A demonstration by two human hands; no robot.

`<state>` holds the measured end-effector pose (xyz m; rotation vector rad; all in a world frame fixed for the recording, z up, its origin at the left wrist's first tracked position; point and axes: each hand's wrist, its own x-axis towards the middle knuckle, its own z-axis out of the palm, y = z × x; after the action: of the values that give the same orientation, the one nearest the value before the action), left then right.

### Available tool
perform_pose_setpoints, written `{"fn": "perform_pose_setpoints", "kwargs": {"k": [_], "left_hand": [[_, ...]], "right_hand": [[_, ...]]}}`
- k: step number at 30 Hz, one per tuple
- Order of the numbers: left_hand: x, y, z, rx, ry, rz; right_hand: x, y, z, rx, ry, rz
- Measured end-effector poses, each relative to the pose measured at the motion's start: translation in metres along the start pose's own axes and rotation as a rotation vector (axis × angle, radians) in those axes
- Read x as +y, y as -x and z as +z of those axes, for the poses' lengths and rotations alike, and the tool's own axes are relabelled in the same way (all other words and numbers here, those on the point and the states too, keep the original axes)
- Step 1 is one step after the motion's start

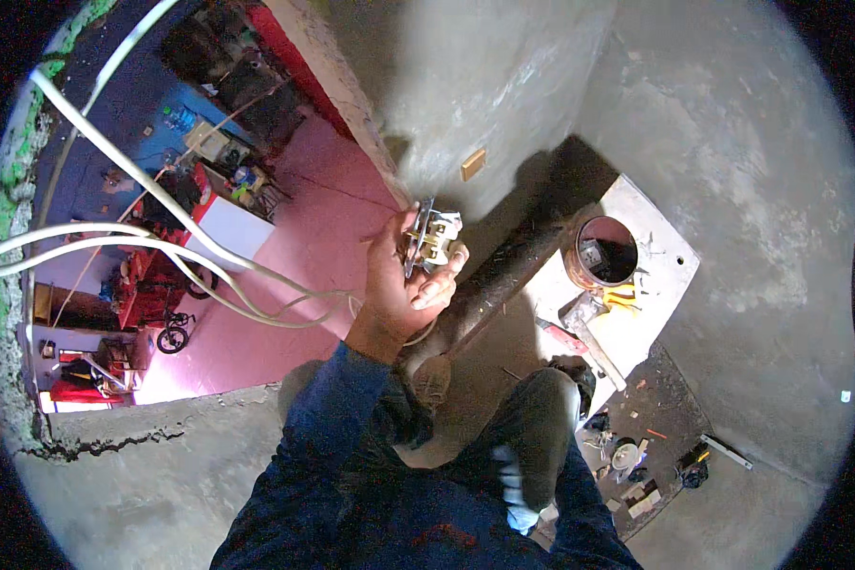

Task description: The recorder is installing or repairing an electrical outlet and wiring in a wall under renovation.

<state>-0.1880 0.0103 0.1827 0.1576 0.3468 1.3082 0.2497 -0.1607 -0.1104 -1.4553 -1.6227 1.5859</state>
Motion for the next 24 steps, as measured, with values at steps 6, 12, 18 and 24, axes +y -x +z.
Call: {"fn": "perform_pose_setpoints", "kwargs": {"k": [6,12,18,24], "left_hand": [[0.003,0.006,0.013,0.105,-0.069,0.000],[-0.004,0.013,0.004,0.149,-0.293,0.118],[-0.008,0.006,-0.001,0.043,-0.210,0.089],[0.001,0.005,0.005,-0.038,-0.244,0.119]], "right_hand": [[0.028,0.035,0.004,-0.047,0.018,0.045],[0.034,-0.049,0.007,-0.042,0.039,-0.091],[0.021,-0.129,0.010,-0.012,0.062,-0.209],[0.009,-0.144,-0.007,0.011,0.110,-0.208]]}}
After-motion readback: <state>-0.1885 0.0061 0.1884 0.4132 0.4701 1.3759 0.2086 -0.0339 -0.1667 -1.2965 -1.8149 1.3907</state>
